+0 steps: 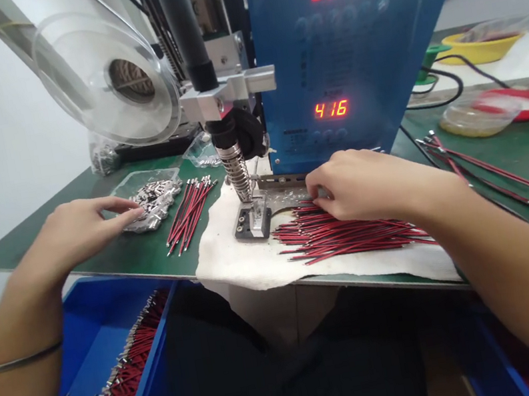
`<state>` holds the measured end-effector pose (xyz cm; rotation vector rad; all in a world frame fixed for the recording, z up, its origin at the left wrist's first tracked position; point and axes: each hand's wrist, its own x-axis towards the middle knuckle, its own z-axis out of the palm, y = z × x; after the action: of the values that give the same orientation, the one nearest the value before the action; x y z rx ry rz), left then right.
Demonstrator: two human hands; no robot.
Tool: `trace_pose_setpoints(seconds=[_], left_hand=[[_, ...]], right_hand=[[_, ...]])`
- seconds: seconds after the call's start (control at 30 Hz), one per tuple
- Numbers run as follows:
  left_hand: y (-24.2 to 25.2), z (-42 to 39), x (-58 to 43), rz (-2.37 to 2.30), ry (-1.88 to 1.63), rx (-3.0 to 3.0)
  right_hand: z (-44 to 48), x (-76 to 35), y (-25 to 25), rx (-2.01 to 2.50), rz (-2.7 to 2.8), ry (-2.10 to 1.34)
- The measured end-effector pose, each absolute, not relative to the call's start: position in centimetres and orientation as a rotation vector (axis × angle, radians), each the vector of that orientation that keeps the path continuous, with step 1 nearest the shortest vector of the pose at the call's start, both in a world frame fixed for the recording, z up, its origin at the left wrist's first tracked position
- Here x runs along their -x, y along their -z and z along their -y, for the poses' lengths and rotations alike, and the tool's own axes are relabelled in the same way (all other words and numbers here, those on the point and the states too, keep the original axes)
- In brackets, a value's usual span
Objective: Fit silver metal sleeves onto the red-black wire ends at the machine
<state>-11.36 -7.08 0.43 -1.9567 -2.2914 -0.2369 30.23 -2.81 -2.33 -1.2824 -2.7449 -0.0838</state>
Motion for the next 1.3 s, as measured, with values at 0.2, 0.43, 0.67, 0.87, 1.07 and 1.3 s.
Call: trace_pose_setpoints(seconds=[0.2,0.43,0.67,0.87,1.07,1.3], left_hand=[[-0.7,5.1,12.0,2.401,0.31,2.159],[-0.2,4.6,12.0,2.33,0.391,2.221],[-0.2,5.6,11.2,2.359,0.486,2.047],[-0.7,8.5,6.9,1.906,0.808,2.125],[1.1,7.4,3.9,1.575,0.354,2.604],[2.2,5.5,3.7,1.612,-0.027,2.394]], right_hand=[[2.7,-29.9,2.4,1.301,2.814,0.059],[2.8,-29.9,2.5,1.142,2.8,0.107],[2.8,-29.8,2.5,1.046,2.753,0.082],[3.1,-29.4,2.3,1.019,2.728,0.035],[3.2,-29.0,2.2,1.147,2.672,0.002],[3.5,-27.6,3.1,1.101,2.534,-0.111]])
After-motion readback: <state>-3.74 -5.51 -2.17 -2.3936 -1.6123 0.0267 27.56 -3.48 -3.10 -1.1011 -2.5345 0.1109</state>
